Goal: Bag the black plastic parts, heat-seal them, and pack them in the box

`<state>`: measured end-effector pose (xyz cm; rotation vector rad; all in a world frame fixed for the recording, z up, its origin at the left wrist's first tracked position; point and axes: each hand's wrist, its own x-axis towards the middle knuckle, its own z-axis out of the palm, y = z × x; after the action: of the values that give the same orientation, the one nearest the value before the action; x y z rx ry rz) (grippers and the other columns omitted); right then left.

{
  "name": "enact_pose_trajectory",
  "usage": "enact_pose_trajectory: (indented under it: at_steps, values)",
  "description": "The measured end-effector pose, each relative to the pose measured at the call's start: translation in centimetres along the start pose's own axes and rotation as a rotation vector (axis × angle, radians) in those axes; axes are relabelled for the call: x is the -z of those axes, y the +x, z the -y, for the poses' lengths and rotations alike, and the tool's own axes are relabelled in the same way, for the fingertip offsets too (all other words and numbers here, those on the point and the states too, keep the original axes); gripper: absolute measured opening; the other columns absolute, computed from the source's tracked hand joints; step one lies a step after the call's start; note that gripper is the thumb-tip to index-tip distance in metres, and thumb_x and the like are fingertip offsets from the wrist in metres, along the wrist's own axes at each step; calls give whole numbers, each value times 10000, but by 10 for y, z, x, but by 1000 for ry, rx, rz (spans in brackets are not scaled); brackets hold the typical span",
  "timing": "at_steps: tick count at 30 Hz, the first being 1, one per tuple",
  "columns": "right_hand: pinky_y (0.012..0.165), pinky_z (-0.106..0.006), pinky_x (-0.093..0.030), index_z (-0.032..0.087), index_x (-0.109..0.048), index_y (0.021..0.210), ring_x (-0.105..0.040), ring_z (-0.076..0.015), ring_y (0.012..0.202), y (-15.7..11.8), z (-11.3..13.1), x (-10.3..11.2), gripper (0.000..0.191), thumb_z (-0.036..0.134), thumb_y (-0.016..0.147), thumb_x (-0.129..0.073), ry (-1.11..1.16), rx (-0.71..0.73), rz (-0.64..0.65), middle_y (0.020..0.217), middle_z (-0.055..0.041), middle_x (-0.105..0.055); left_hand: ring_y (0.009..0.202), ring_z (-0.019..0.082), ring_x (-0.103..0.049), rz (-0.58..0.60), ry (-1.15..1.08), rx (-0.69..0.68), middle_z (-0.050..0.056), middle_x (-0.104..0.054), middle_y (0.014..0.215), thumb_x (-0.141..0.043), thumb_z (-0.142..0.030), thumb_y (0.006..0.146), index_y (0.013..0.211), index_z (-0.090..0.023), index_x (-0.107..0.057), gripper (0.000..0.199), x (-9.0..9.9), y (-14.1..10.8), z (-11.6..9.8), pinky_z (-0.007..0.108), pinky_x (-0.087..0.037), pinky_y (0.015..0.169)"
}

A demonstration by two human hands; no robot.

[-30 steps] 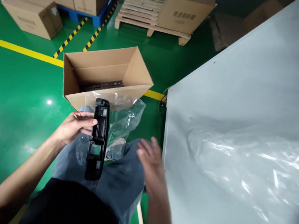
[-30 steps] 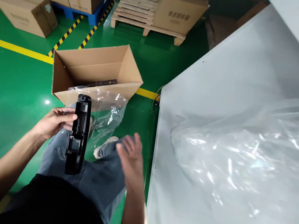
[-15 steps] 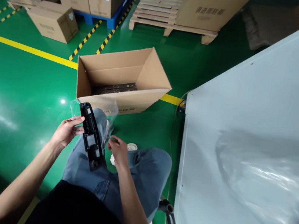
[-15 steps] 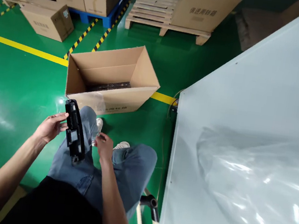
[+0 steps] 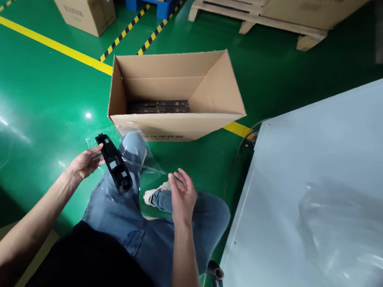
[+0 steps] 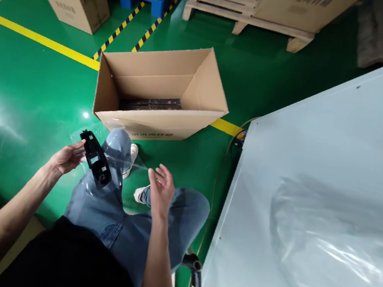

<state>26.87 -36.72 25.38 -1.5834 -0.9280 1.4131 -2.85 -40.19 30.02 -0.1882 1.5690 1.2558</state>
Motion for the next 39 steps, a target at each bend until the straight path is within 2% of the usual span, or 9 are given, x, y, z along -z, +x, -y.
enact_pose_trajectory:
  at_steps: [3,7,9,14,20,26,30,33,39]
  values:
    - [893,-424,-587,223,-733,1050,-689,-242,954,-32,2,-9,361,526,855,-748,-247,336,-31,1052,-102,-741,605,124,-701,-30,-29,-17,21,-716,768,-763,-103,864,917,-156,-671,118,1,1,4,210,-612,584]
    - [941,-441,-569,278,-761,1002,-685,-267,971,-74,-3,-30,210,451,885,-747,-449,565,307,981,-82,-734,620,111,-698,-34,-34,-77,-12,-695,786,-780,-141,828,924,-166,-654,160,3,1,10,212,-601,607]
    - [968,-449,-555,271,-750,1037,-679,-275,1006,-78,-10,-39,233,461,908,-718,-464,543,292,1010,-92,-734,646,121,-708,-19,-25,-117,-20,-703,828,-818,-199,783,917,-181,-633,230,4,0,13,225,-591,610]
    - [954,-438,-551,188,-665,1147,-657,-271,1045,-42,-25,-37,506,628,898,-661,-285,166,-96,1163,-156,-698,613,116,-678,13,-4,-230,-59,-681,809,-911,-337,628,899,-216,-551,467,-2,-4,17,232,-539,612]
    - [897,-433,-595,204,-700,1113,-727,-285,984,-11,-28,-5,591,717,820,-688,-209,40,1,1056,-135,-769,661,136,-680,121,80,-369,-34,-723,841,-939,-379,609,1111,-226,-632,608,-25,-18,-3,232,-542,615]
    - [918,-455,-608,213,-728,964,-764,-334,983,-1,-39,31,612,776,726,-717,-197,-67,39,1016,-146,-801,671,150,-686,360,229,-524,-28,-724,830,-879,-289,670,1167,-248,-684,536,-83,-36,-58,209,-561,549]
    - [880,-466,-618,204,-751,859,-774,-368,943,7,-44,37,618,787,656,-754,-214,-134,58,944,-156,-810,614,142,-683,527,214,-516,-18,-715,831,-862,-193,640,1173,-233,-700,559,-138,-23,-100,224,-595,533]
    - [825,-447,-637,191,-773,891,-785,-372,897,13,-46,42,670,813,643,-751,-195,-221,140,900,-154,-811,532,140,-669,591,216,-487,-28,-678,742,-855,-202,640,1072,-209,-680,467,-181,7,-126,225,-583,482]
    - [926,-418,-636,230,-808,1015,-773,-371,1069,57,-46,78,651,788,681,-773,-208,-310,220,1130,-156,-811,440,89,-586,553,253,-467,-85,-555,626,-865,-220,670,904,-206,-560,384,-252,100,-150,184,-514,457]
